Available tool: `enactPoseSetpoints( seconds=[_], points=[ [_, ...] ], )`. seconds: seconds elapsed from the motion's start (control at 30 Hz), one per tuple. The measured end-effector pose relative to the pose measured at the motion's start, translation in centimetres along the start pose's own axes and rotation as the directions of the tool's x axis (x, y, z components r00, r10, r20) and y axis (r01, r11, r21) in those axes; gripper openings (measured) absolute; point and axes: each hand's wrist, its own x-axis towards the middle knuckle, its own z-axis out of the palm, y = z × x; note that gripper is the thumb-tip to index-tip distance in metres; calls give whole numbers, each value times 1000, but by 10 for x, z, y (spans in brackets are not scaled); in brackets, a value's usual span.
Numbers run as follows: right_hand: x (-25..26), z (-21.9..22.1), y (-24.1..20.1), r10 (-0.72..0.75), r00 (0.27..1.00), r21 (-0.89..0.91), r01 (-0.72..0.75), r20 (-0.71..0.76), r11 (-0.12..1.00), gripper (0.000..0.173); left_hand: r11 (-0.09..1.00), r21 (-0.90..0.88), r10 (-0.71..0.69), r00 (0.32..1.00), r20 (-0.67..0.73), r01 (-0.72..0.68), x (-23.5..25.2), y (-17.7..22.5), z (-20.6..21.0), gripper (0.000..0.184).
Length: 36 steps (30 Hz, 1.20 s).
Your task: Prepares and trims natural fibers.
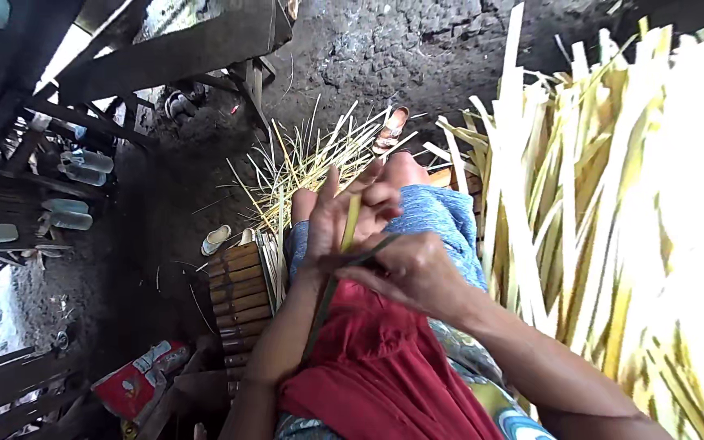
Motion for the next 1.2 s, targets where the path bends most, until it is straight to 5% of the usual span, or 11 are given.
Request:
enactPoseSetpoints(
  seconds=[0.07,0.13,0.2,0.27,0.4,0.5,0.63,0.8,0.9,1.03,1.2],
  points=[
    [11,-19,9,73,995,-56,-77,-73,995,35,999,-38,-1,996,94,5,-2,-7,6,41],
    [14,-27,14,151,983,-77,-159,-105,984,38,998,13,57,976,-212,-55,-4,-14,20,39],
    [6,-18,10,176,982,-4,-176,-68,984,38,990,65,139,824,-550,-123,2,-14,20,44],
    [-3,-4,6,92,996,16,-91,-14,996,41,995,68,101,728,-678,-75,6,-6,16,41],
    [4,-13,15,40,998,-82,-45,-57,996,35,996,-66,-63,994,-91,57,0,-10,-3,46],
    [11,-20,23,159,979,-97,-172,-130,980,40,999,-36,-20,973,-231,12,-13,-22,11,38],
    [-13,8,7,118,993,41,-119,25,992,44,995,-43,43,768,-639,-92,-6,-16,-4,47],
    [-1,-4,16,25,999,-108,-28,-28,994,38,991,110,-57,990,-129,71,-23,-5,-6,33],
    [10,-11,25,151,984,-130,-162,-90,978,43,997,60,58,946,-319,-41,-24,-20,7,32],
    [-18,21,6,83,994,37,-86,75,996,45,996,-9,64,749,-659,-93,-23,-13,-9,41],
    [-5,12,18,20,999,-51,-18,41,999,41,994,100,59,995,-83,-51,-25,-11,-24,31]
  ],
)
